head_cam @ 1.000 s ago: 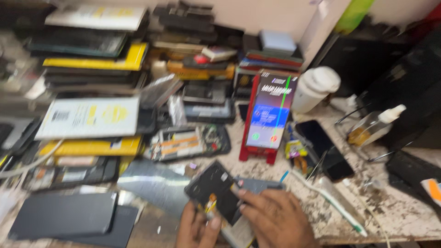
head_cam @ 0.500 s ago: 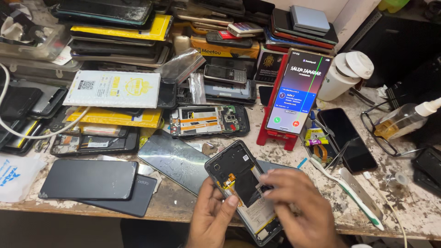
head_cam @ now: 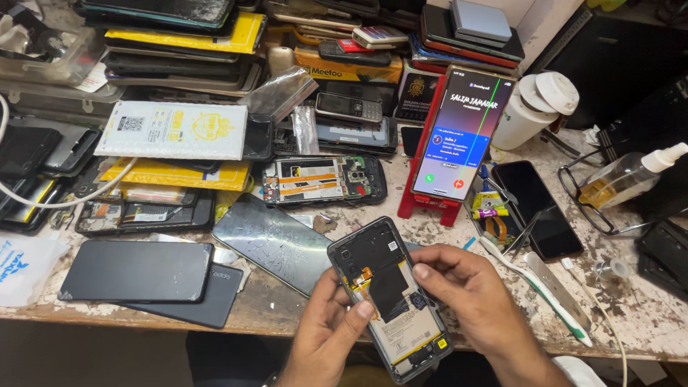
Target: The person removes the back cover of a smartphone, detaches internal components, and uses a screwdriver to unscrew and reposition parts. The person then reattaches the back cover and continues to adjust internal components.
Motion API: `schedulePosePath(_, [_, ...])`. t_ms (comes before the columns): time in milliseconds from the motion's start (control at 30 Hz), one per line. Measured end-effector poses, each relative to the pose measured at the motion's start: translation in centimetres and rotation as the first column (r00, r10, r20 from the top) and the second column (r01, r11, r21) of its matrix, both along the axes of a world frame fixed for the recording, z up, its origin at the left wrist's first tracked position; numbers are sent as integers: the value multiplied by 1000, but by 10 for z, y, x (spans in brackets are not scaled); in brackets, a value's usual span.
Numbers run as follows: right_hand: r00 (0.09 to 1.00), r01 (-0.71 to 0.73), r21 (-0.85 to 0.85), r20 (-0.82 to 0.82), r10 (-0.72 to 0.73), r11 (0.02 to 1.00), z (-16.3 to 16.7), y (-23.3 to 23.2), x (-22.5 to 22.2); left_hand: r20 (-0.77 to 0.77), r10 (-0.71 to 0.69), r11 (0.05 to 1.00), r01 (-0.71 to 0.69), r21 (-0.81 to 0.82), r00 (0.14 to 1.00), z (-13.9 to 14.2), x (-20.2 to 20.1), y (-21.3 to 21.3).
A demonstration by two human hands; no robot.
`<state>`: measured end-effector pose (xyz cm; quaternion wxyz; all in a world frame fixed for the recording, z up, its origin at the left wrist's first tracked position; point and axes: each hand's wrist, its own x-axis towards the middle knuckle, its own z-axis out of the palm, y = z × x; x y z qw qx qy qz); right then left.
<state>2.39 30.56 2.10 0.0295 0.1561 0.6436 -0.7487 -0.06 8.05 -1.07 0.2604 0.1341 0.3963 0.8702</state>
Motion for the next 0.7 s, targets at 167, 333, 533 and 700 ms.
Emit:
schedulePosePath(167, [999, -5, -220, -34, -3, 976, -6, 3, 4, -9, -12, 1000, 12, -5, 1000, 1, 3, 1])
schedulePosePath(333, [999, -31, -233, 13, 35, 972, 0, 1, 5, -9, -47, 996, 46, -74, 999, 5, 3, -5])
schedulePosePath(533, [997, -66, -152, -42, 61, 986, 10, 1, -3, 6, -93, 985, 93, -145, 996, 9, 4, -12])
schedulePosePath(700, [998, -40, -202, -59, 29, 979, 7, -4, -9, -1, -170, 981, 169, -94, 985, 9, 8, -14])
